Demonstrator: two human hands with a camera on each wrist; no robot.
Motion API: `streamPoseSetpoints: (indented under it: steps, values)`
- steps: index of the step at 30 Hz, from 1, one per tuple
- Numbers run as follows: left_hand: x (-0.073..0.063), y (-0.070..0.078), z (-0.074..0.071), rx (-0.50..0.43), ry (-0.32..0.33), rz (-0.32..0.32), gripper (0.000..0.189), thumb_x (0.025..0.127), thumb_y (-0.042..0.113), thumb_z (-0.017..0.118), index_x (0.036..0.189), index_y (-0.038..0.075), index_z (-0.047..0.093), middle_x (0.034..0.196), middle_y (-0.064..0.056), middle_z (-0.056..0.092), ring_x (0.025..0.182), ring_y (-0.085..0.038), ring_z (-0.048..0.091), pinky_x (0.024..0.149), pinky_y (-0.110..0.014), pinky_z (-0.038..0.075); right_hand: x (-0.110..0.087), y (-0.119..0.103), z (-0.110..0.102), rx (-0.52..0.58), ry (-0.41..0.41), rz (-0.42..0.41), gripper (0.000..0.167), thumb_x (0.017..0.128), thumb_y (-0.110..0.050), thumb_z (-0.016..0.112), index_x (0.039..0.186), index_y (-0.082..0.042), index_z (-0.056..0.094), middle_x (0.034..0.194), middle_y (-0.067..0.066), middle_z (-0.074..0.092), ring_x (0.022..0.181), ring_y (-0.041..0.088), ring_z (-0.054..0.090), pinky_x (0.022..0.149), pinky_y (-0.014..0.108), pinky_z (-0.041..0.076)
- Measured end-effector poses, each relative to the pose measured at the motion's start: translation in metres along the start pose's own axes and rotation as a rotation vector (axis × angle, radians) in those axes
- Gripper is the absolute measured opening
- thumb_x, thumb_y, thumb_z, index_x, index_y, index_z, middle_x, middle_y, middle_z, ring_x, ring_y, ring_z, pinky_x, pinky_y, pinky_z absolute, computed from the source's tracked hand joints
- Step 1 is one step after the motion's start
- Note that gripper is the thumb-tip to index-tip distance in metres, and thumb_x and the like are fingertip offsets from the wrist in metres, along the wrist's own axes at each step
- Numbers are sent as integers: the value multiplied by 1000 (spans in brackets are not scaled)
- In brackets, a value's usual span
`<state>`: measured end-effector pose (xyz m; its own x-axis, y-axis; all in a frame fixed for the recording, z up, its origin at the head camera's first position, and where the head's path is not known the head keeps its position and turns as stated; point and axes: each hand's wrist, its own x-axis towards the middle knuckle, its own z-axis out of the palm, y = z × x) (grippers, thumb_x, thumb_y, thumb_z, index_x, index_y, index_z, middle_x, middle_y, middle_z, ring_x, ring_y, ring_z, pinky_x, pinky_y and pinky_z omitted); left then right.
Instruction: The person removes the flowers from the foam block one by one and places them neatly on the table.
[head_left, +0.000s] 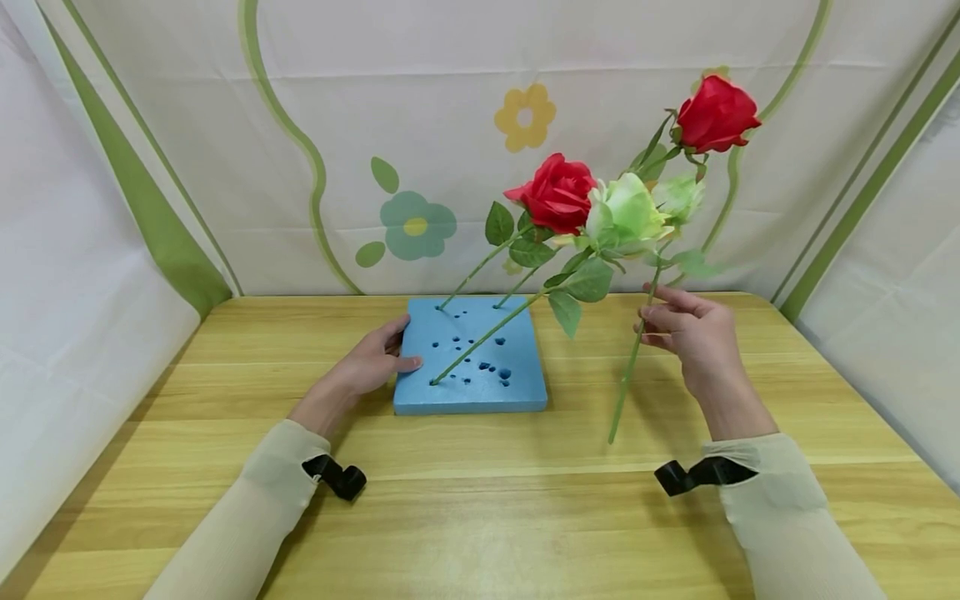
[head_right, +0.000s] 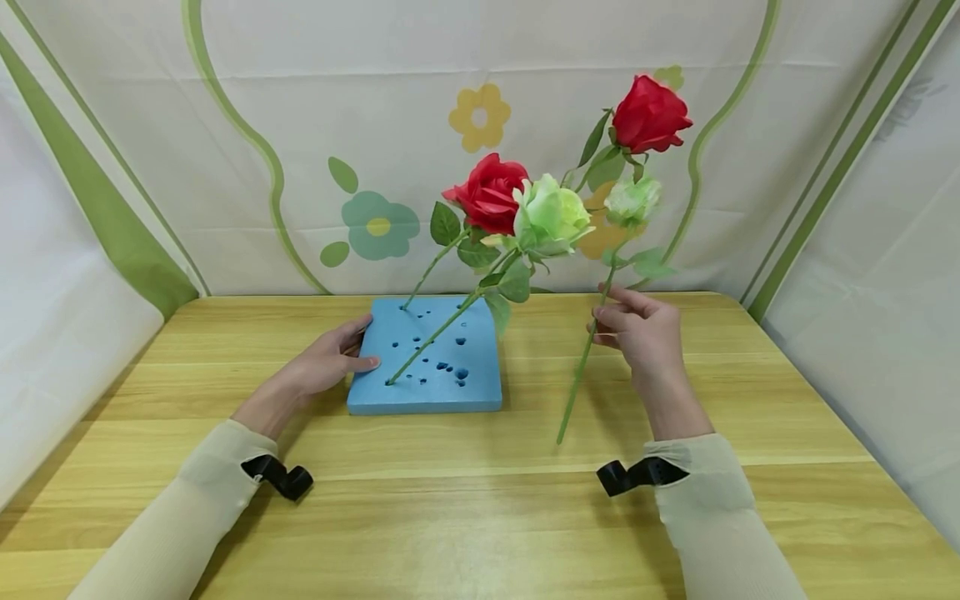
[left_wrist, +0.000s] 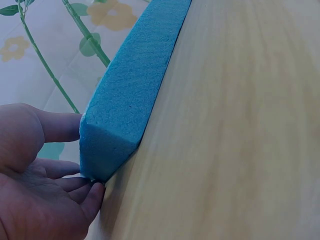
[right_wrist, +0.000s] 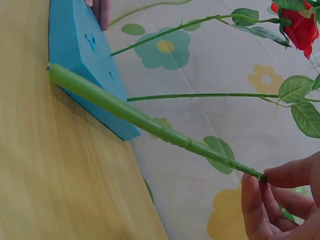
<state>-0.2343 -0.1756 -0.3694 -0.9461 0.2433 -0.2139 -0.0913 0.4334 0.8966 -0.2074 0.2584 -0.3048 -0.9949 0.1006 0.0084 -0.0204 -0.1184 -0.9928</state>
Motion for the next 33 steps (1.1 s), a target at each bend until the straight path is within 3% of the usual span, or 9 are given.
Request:
streamPoseSetpoints:
  steps: [5, 9, 13, 19, 23, 33]
  values:
    - [0, 1, 0, -2, -2, 2, 88, 106, 14, 64, 172, 13, 7, 180, -13, 9, 167, -35, 14, 135, -52, 20, 3, 6, -3, -46, -14, 23, 29, 100, -2, 70, 125, -18, 78, 95, -8, 75, 77, 9, 76, 70, 24, 64]
    - [-1, 1, 0, -3, -2, -1, 88, 106, 14, 64, 172, 13, 7, 180, -13, 9, 167, -35, 14, 135, -52, 20, 6, 10, -4, -79, -27, 34, 26, 101, -3, 70, 110, -25, 79, 90, -8, 77, 77, 9, 76, 69, 24, 64]
    - [-1, 1, 0, 1, 1, -2, 87, 106, 14, 65, 172, 14, 8, 180, -13, 10, 167, -35, 15, 135, -52, 20, 8, 15, -5, -132, -41, 40, 28, 102, -4, 69, 124, -18, 77, 87, -7, 78, 78, 9, 76, 70, 24, 64]
    - [-1, 0, 0, 4, 2, 1, 87, 106, 14, 64, 172, 13, 7, 180, -14, 10, 167, -36, 15, 135, -53, 20, 10, 20, -5, -244, -65, 64, 51, 104, -7, 66, 152, 4, 53, 87, -12, 76, 81, 6, 75, 72, 22, 63]
    - [-1, 1, 0, 1, 5, -3, 87, 106, 13, 64, 172, 13, 7, 180, -13, 10, 167, -35, 15, 135, -52, 20, 12, 24, -4, -315, -78, 77, 53, 106, -8, 63, 155, 6, 49, 89, -15, 74, 82, 4, 74, 74, 21, 63]
    - [-1, 0, 0, 0, 1, 2, 87, 106, 13, 64, 172, 12, 7, 180, -14, 10, 167, -36, 15, 135, -53, 19, 17, 36, -3, -344, -80, 103, 54, 105, -7, 64, 155, 6, 49, 85, -17, 72, 80, 2, 73, 72, 21, 63]
